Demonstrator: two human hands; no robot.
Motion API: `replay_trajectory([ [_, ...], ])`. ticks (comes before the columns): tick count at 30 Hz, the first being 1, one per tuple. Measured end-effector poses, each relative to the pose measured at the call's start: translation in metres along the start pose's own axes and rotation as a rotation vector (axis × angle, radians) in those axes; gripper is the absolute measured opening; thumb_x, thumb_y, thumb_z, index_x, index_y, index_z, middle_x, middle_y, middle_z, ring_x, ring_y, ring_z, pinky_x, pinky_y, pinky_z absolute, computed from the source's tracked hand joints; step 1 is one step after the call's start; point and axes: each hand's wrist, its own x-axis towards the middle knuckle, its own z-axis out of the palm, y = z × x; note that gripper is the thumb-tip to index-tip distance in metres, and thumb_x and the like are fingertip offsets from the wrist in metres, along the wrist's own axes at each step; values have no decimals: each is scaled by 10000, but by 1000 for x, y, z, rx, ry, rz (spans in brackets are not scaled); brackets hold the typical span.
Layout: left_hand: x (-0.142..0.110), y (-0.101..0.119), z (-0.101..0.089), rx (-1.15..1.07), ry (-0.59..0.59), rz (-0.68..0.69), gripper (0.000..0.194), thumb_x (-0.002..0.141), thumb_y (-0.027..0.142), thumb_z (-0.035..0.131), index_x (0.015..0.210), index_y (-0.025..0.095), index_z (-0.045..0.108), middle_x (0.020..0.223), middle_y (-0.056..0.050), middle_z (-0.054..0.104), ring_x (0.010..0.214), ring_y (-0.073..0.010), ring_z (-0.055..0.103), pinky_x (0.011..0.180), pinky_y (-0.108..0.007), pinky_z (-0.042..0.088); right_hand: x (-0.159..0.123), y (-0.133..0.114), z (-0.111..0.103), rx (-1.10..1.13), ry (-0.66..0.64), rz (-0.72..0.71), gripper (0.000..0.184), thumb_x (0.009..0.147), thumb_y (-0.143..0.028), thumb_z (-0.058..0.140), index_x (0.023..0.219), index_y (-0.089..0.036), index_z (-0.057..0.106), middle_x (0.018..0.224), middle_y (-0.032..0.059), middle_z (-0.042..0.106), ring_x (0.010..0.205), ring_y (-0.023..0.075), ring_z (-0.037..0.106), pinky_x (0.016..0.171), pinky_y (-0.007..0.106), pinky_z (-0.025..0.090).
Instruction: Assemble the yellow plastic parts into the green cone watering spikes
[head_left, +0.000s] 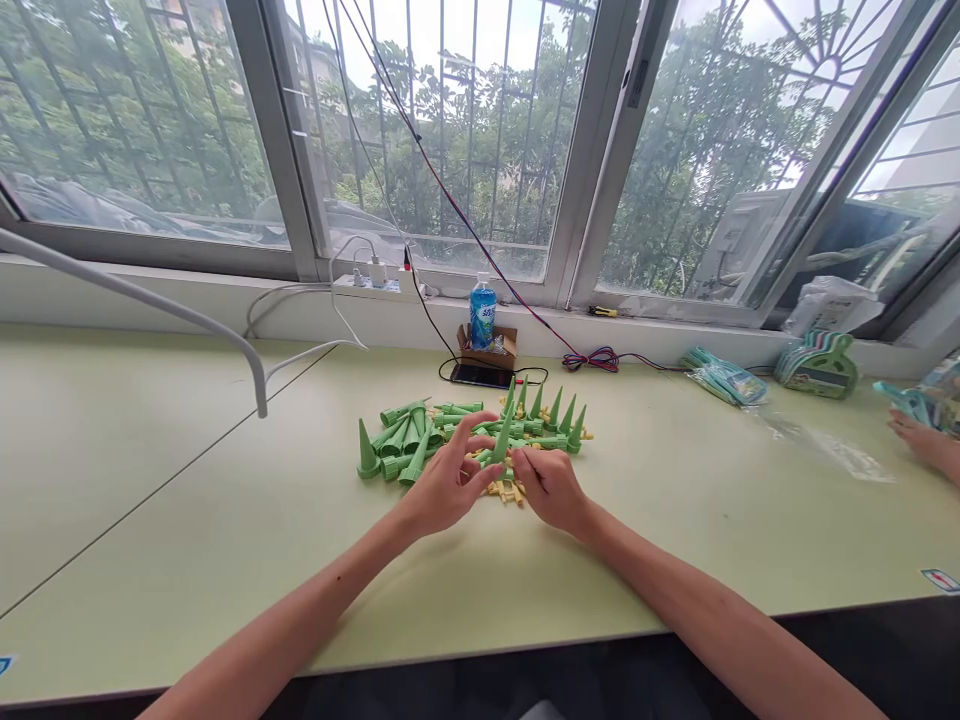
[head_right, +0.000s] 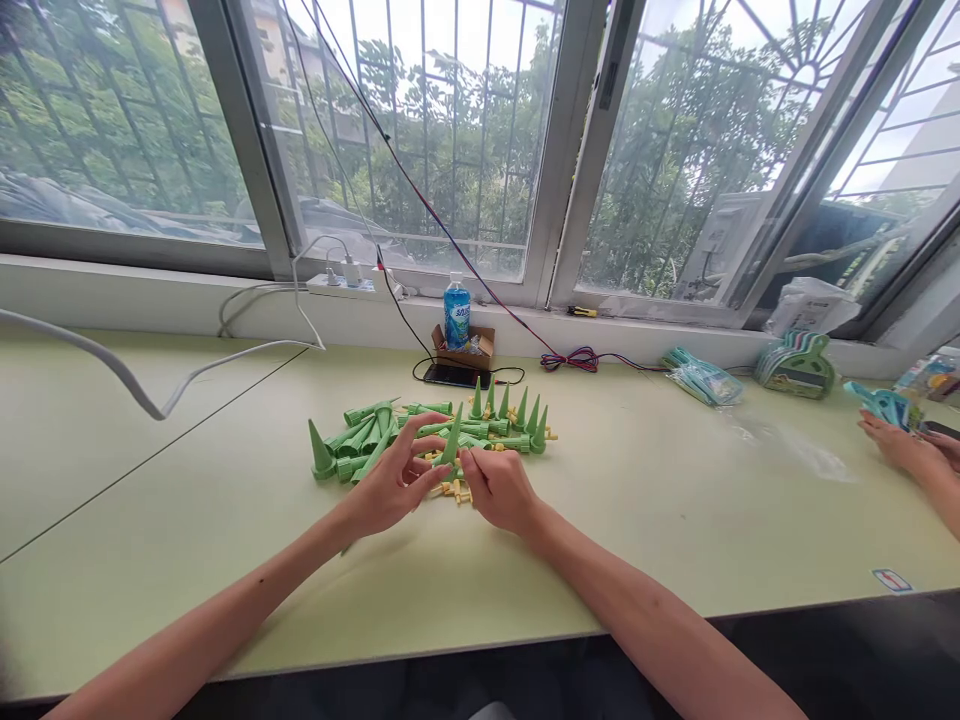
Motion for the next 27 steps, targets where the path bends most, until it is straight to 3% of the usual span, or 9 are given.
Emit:
replay_trajectory([
  [6, 4, -4, 1, -52, 58, -57, 478, 896, 494, 547, 1296, 296, 373, 1072, -46, 572, 433, -30, 491, 360, -177, 385, 5, -1, -2, -9, 90, 81, 411, 1008, -352, 385, 629, -195, 419, 541, -39, 404, 482, 92, 342, 500, 239, 276],
  [11, 7, -1, -1, -177, 118, -144, 432, 902, 579, 485, 1166, 243, 421, 837, 21, 563, 358, -38, 451, 294, -166, 300, 8, -3, -5, 2, 117, 69, 372, 1000, -362, 418, 681, -186, 496, 560, -40, 436, 505, 93, 371, 513, 222, 315],
  [16, 7, 8, -3, -336, 32, -275, 480, 864, 632, 510, 1088, 213, 442, 654, 39, 587, 356, -68, 441, 301, -164, 302, 8, -3, -5, -7, 68, -19, 330, 1007, -333, 420, 735, -186, 534, 604, -22, 489, 531, 101, 412, 541, 217, 354],
  [21, 8, 8, -2, -421, -50, -365, 469, 859, 620, 539, 1058, 207, 445, 602, 31, 593, 372, -73, 433, 325, -165, 314, 7, -3, -6, -37, 12, -129, 283, 1013, -296, 412, 789, -186, 543, 643, -4, 525, 564, 112, 450, 569, 225, 362],
  [27, 6, 7, -5, -438, -119, -329, 459, 874, 573, 557, 1128, 210, 438, 622, 32, 593, 408, -70, 450, 379, -176, 351, 5, -2, -8, -40, 2, -175, 298, 1024, -297, 375, 782, -192, 515, 639, -5, 510, 550, 112, 436, 549, 232, 341],
])
